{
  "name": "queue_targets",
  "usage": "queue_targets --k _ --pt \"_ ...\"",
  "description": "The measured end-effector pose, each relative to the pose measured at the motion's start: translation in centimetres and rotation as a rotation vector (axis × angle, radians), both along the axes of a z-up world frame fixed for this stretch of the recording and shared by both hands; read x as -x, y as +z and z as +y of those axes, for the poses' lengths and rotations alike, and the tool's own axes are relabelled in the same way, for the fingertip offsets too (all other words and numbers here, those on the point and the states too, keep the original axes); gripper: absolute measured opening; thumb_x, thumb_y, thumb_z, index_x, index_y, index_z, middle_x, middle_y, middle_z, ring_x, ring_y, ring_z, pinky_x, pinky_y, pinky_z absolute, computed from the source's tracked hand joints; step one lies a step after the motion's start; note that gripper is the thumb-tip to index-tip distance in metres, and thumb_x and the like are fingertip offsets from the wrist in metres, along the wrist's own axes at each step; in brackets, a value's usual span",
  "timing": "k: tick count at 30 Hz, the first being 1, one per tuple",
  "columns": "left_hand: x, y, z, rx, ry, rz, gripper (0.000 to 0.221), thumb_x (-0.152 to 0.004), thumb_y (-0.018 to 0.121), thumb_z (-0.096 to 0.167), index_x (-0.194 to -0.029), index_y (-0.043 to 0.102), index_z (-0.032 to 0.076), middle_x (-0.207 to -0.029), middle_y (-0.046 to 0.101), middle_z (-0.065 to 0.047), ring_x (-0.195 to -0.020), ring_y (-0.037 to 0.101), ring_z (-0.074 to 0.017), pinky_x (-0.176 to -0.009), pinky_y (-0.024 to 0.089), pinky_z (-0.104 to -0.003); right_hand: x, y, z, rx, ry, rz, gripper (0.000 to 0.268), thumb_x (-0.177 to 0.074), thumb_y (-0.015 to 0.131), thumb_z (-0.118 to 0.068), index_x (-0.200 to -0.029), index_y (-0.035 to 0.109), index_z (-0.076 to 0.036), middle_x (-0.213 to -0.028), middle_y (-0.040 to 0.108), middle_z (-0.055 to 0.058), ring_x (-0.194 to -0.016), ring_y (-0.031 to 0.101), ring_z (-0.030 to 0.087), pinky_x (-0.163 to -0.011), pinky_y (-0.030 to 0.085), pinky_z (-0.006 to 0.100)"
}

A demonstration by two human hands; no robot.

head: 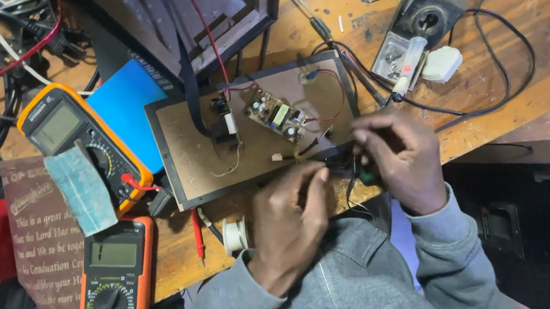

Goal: Soldering wires onto a circuit board for electronics repair at a workbench.

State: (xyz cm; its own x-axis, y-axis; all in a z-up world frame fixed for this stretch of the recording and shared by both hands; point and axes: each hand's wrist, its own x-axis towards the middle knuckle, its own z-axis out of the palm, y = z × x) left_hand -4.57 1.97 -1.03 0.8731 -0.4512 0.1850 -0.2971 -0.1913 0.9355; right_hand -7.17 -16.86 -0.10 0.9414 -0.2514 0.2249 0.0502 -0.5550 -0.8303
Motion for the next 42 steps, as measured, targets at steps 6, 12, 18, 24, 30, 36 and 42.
queue_targets --k 6,12,18,24,30,36,42 --pt "-0.7 2.4 -0.8 -0.039 0.096 0.039 0.029 -0.096 0.065 0.009 -0.119 0.069 -0.008 -0.092 0.073 -0.034 -0.083 0.075 -0.0477 -0.061 0.061 -0.052 -2.1 -0.3 0.8 0.083 0.022 -0.158 0.015 -0.086 0.087 -0.004 -0.096 0.076 -0.002 -0.083 0.072 0.015 -0.074 0.071 0.03 -0.069 0.055 0.037" --pt "-0.8 0.0 -2.4 -0.052 0.133 -0.091 0.025 -0.096 0.067 0.009 -0.117 0.07 -0.005 -0.088 0.075 -0.029 -0.079 0.076 -0.0423 -0.056 0.061 -0.045 -2.5 -0.9 1.6 0.033 -0.076 -0.103 0.015 -0.084 0.087 -0.001 -0.095 0.076 -0.003 -0.073 0.067 0.016 -0.064 0.066 0.024 -0.059 0.053 0.033" --pt "-2.4 -0.4 -2.1 -0.254 0.198 -0.365 0.013 -0.094 0.07 0.023 -0.1 0.077 0.014 -0.071 0.075 -0.007 -0.065 0.076 -0.0262 -0.055 0.06 -0.034 -1.8 -1.1 1.7 -0.039 -0.081 -0.078 0.01 -0.087 0.083 0.002 -0.091 0.074 -0.001 -0.071 0.068 0.013 -0.066 0.069 0.023 -0.066 0.055 0.033" --pt "-2.8 -0.3 -2.3 -0.223 0.198 -0.408 0.014 -0.093 0.07 0.025 -0.097 0.076 0.013 -0.069 0.073 -0.009 -0.064 0.074 -0.0269 -0.058 0.059 -0.036 -1.9 -1.3 1.6 -0.06 -0.105 -0.038 0.009 -0.088 0.082 0.0 -0.094 0.075 -0.001 -0.076 0.067 0.017 -0.072 0.068 0.025 -0.068 0.053 0.036" --pt "-2.8 -0.4 -2.7 -0.207 0.249 -0.457 0.008 -0.092 0.07 0.014 -0.096 0.076 0.012 -0.068 0.071 -0.008 -0.065 0.074 -0.027 -0.057 0.058 -0.035 -2.0 -2.0 0.8 -0.13 -0.093 0.03 0.009 -0.088 0.083 -0.002 -0.094 0.077 -0.001 -0.078 0.068 0.015 -0.072 0.066 0.019 -0.066 0.053 0.033" --pt "-3.0 -1.5 -2.3 -0.219 0.181 -0.46 0.008 -0.09 0.07 0.011 -0.096 0.075 0.01 -0.068 0.071 -0.009 -0.065 0.075 -0.0267 -0.057 0.058 -0.032 -2.8 -0.8 0.9 -0.135 -0.118 0.102 0.009 -0.088 0.081 0.003 -0.095 0.076 0.002 -0.074 0.068 0.018 -0.064 0.069 0.021 -0.056 0.054 0.031" --pt "-3.2 -1.4 -2.1 -0.227 0.142 -0.483 0.004 -0.087 0.07 0.009 -0.09 0.073 0.007 -0.064 0.07 -0.01 -0.062 0.074 -0.0275 -0.053 0.058 -0.032 -3.1 -1.2 0.7 -0.242 -0.127 0.139 0.008 -0.09 0.079 0.002 -0.096 0.073 0.003 -0.07 0.067 0.017 -0.051 0.064 0.015 -0.044 0.052 0.024"
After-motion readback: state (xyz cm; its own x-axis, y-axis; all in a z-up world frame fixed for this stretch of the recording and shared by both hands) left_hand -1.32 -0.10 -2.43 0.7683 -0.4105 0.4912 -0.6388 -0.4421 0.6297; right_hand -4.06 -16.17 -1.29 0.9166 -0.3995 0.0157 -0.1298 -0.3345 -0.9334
